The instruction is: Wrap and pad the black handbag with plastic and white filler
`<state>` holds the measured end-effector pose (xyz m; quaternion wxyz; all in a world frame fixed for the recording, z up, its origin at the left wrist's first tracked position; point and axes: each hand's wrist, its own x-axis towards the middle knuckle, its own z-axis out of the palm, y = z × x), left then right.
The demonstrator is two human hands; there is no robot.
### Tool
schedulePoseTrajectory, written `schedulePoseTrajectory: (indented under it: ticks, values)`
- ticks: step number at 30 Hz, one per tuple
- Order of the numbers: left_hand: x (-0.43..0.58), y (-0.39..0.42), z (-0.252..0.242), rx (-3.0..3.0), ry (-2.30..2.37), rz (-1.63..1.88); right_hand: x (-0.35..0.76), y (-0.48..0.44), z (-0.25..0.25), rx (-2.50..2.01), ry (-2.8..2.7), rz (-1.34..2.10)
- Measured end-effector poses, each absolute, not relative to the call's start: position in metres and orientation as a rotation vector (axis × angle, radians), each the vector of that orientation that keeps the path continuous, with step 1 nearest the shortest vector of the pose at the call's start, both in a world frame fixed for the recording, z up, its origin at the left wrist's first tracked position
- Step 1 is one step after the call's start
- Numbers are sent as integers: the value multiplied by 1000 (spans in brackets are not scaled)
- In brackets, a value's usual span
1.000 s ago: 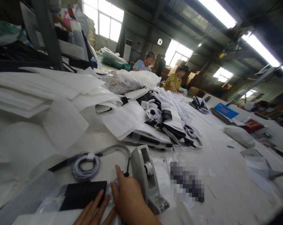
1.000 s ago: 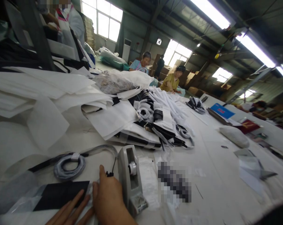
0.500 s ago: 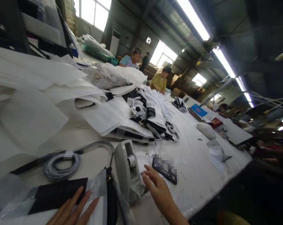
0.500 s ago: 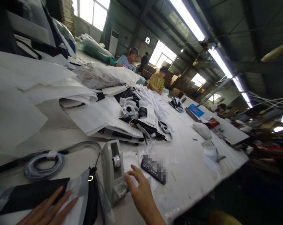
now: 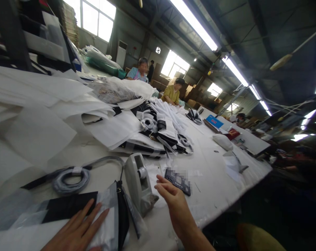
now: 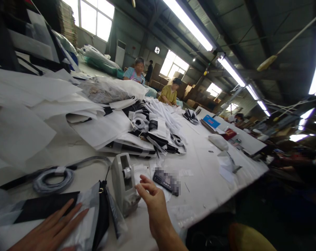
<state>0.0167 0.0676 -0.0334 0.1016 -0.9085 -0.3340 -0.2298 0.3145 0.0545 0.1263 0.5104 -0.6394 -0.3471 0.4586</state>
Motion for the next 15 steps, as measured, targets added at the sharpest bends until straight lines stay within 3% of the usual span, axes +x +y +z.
schedulePoseTrajectory:
  ticks: [8,15]
  values:
    - [16,63,-32,-2749,-1124,-648,316,11,107,-1432,-507,1385]
    - [16,64,-35,-2747,-1126,-624,321,16,71,-1453,-535,1386]
